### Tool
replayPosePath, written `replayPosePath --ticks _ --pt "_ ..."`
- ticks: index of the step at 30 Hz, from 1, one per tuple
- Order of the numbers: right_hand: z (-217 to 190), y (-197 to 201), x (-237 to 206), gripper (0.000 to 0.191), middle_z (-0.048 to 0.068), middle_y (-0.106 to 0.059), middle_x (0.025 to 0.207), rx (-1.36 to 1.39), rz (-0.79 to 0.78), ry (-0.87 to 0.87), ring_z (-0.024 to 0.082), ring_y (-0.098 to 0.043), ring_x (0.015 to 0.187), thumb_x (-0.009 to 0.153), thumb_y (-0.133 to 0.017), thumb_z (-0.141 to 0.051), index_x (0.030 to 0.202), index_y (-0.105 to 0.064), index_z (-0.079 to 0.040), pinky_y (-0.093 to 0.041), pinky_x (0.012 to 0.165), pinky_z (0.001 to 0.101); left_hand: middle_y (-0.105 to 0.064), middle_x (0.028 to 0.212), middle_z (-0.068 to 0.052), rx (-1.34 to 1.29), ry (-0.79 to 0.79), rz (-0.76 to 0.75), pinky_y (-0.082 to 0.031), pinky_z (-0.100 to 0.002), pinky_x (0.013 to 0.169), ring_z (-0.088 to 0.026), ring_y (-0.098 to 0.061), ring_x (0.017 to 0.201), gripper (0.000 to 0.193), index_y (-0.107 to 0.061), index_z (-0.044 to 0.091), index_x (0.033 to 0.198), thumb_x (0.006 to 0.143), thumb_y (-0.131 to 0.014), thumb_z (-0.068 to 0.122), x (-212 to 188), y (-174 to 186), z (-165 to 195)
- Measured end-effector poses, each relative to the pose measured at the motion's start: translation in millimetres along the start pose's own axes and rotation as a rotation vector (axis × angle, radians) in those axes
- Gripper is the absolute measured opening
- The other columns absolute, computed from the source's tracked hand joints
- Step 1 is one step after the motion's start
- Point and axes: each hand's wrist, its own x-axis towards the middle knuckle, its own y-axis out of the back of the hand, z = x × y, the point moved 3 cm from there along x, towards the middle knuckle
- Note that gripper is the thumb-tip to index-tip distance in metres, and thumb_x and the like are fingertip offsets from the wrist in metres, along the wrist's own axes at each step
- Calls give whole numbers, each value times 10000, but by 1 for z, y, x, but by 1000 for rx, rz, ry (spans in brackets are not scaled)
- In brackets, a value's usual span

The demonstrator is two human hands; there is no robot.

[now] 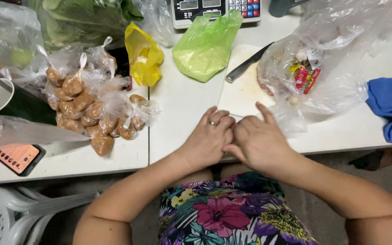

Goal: The person sits at a table and packs brown food pieces one at a time into small clear plastic bags, twisting and tying each bag closed, then sets the finished bag with a growing pile of packed bags on the table. They reach into a larger bag of food pieces and repeat the packing cycle.

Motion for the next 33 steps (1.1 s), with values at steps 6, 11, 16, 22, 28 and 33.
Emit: replayPosePath --ticks 6,11,16,22,28,33 --pt "9 -64 -1 465 175 -689 792 251 -140 -23 383 -667 797 934 -610 -474 869 -664 -16 -461 914 530 -580 1197 -183 -232 99 -11 -432 -492 1097 -387 -542 1204 222 -639 -21 1014 895 -645 167 -32 -35 -7" --pt "25 -86 -10 402 203 -675 725 382 -302 -84 421 -659 704 982 -556 -432 926 -669 -50 -518 647 514 -581 1229 -218 -311 19 -16 -435 -493 1096 -425 -522 1246 254 -645 -52 1015 878 -653 162 -37 -39 -12" --pt "32 -108 -29 356 203 -660 701 502 -356 -159 409 -654 689 996 -535 -365 836 -679 -81 -508 650 513 -609 1289 -210 -215 -107 -105 -412 -511 1136 -388 -536 1297 230 -650 -35 913 865 -650 190 -30 -39 -10" --pt "35 -92 -46 427 210 -608 658 740 -561 -451 402 -608 659 1018 -543 -389 805 -628 -28 -512 652 454 -617 1284 -179 -204 -101 -153 -358 -557 1145 -374 -519 1309 233 -661 -7 938 907 -643 223 -25 -34 -7" --pt "50 -4 -65 312 124 -603 693 494 -255 13 321 -608 718 1007 -612 -298 801 -609 -64 -484 698 448 -603 1227 -128 -462 96 -185 -263 -576 1088 -370 -487 1226 200 -786 120 1046 908 -685 224 -25 17 -14" --pt "80 34 -83 155 55 -588 758 -73 226 304 253 -602 752 849 -690 -205 825 -602 -80 -475 728 436 -656 985 -64 -575 227 -354 -359 -446 962 -239 -542 967 210 -831 172 1061 893 -727 243 -10 54 -5"
